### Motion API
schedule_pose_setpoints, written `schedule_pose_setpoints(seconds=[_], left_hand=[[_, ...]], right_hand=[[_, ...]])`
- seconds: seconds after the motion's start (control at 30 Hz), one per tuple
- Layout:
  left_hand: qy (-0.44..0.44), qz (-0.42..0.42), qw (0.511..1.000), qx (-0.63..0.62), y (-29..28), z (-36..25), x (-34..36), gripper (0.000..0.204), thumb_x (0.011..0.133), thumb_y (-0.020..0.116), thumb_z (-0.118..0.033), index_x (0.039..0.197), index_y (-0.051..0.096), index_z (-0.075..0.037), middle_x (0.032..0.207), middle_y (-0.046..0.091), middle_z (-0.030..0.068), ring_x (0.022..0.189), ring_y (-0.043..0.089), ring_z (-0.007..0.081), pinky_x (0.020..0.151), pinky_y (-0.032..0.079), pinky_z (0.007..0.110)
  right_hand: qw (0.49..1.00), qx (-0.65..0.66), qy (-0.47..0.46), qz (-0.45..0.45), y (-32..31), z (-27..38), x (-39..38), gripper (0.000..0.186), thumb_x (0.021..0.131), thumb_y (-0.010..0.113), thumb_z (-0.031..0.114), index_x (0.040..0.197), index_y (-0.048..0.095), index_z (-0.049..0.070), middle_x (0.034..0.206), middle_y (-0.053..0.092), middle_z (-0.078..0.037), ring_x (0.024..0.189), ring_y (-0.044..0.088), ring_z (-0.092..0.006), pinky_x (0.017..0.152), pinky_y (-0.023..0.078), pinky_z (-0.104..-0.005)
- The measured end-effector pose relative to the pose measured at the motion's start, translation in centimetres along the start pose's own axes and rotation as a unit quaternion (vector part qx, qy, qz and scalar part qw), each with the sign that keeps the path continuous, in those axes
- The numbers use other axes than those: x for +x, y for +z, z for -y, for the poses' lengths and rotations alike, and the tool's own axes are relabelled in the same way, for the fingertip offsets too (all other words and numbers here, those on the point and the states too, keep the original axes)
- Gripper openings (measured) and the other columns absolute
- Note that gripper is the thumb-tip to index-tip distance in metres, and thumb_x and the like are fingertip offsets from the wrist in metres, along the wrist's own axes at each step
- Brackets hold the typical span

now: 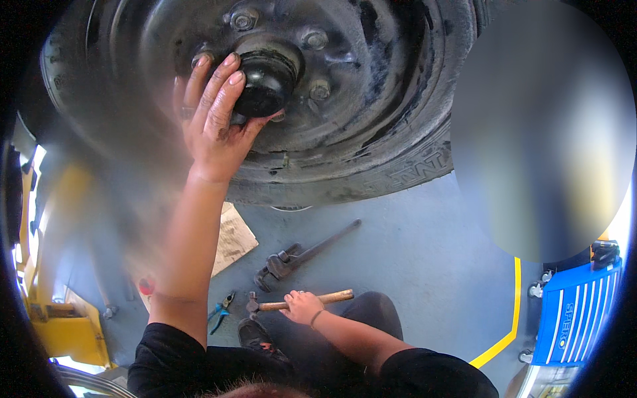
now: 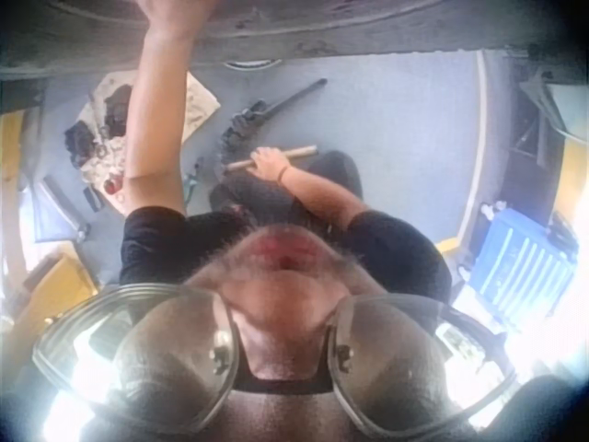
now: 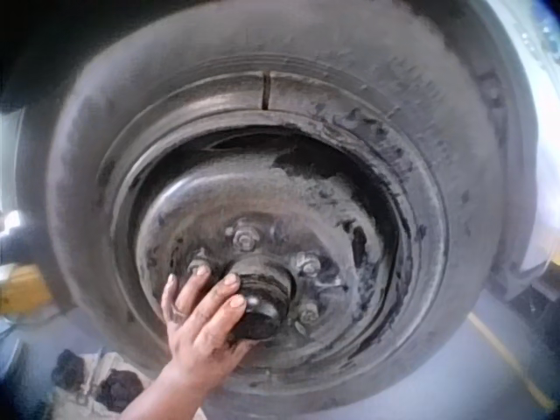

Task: The person works on a vehicle wheel hub while the vehicle is raised on a lift. They use a hammer and a punch to tap components, then use pliers to remove a cotter pin. The person cleans tools with a rag and places them on a cardboard sheet on the floor.

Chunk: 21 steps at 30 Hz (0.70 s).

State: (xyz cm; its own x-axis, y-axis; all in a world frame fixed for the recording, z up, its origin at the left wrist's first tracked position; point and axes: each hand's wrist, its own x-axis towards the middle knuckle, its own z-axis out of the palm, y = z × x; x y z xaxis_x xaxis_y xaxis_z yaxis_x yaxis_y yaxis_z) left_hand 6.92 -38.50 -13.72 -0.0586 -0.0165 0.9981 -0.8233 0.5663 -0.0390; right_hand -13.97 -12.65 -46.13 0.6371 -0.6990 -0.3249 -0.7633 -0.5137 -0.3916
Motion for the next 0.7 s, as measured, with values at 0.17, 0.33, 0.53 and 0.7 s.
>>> schedule_pose_setpoints(seconds=[0.17, 0.33, 0.53, 0.7], left_hand=[[0.001, 0.004, 1.000, 0.003, -0.5, 0.4, 0.2, 0.060, 0.066, 0.082, -0.040, 0.122, 0.069, -0.024, 0.129, 0.069, -0.0052, 0.127, 0.059, 0.0218, 0.118, 0.025, 0.046], [-0.013, 0.022, 0.999, 0.031, -0.7, -0.2, 0.3, 0.069, 0.063, 0.084, -0.043, 0.126, 0.067, -0.022, 0.130, 0.069, -0.0075, 0.128, 0.058, 0.0191, 0.118, 0.026, 0.046], [-0.036, 0.023, 0.999, 0.020, -0.6, 0.1, 0.2, 0.093, 0.062, 0.086, -0.046, 0.143, 0.051, -0.015, 0.135, 0.065, -0.0104, 0.135, 0.053, 0.0177, 0.120, 0.022, 0.049], [-0.040, 0.057, 0.997, 0.022, -1.1, 0.1, -0.1, 0.103, 0.064, 0.087, -0.040, 0.151, 0.039, -0.013, 0.137, 0.064, -0.0110, 0.139, 0.050, 0.0170, 0.122, 0.018, 0.053]], right_hand=[[0.985, 0.145, 0.032, -0.083, -7.2, 0.8, -2.4, 0.039, 0.089, 0.071, 0.043, 0.098, 0.063, 0.006, 0.086, 0.068, -0.016, 0.081, 0.069, -0.0365, 0.072, 0.055, -0.0466], [0.919, 0.169, -0.031, -0.355, -15.0, -1.5, -3.7, 0.028, 0.084, 0.075, 0.024, 0.097, 0.063, 0.002, 0.083, 0.068, -0.016, 0.075, 0.068, -0.0368, 0.067, 0.055, -0.0440], [0.780, 0.131, -0.144, -0.595, -29.0, 1.2, -0.8, 0.023, 0.087, 0.070, 0.021, 0.092, 0.061, 0.001, 0.079, 0.065, -0.016, 0.064, 0.064, -0.0338, 0.060, 0.051, -0.0378], [0.802, 0.040, -0.071, -0.592, -33.9, 3.5, 1.0, 0.045, 0.101, 0.055, 0.042, 0.094, 0.060, -0.002, 0.073, 0.061, -0.018, 0.062, 0.062, -0.0346, 0.060, 0.050, -0.0391]])
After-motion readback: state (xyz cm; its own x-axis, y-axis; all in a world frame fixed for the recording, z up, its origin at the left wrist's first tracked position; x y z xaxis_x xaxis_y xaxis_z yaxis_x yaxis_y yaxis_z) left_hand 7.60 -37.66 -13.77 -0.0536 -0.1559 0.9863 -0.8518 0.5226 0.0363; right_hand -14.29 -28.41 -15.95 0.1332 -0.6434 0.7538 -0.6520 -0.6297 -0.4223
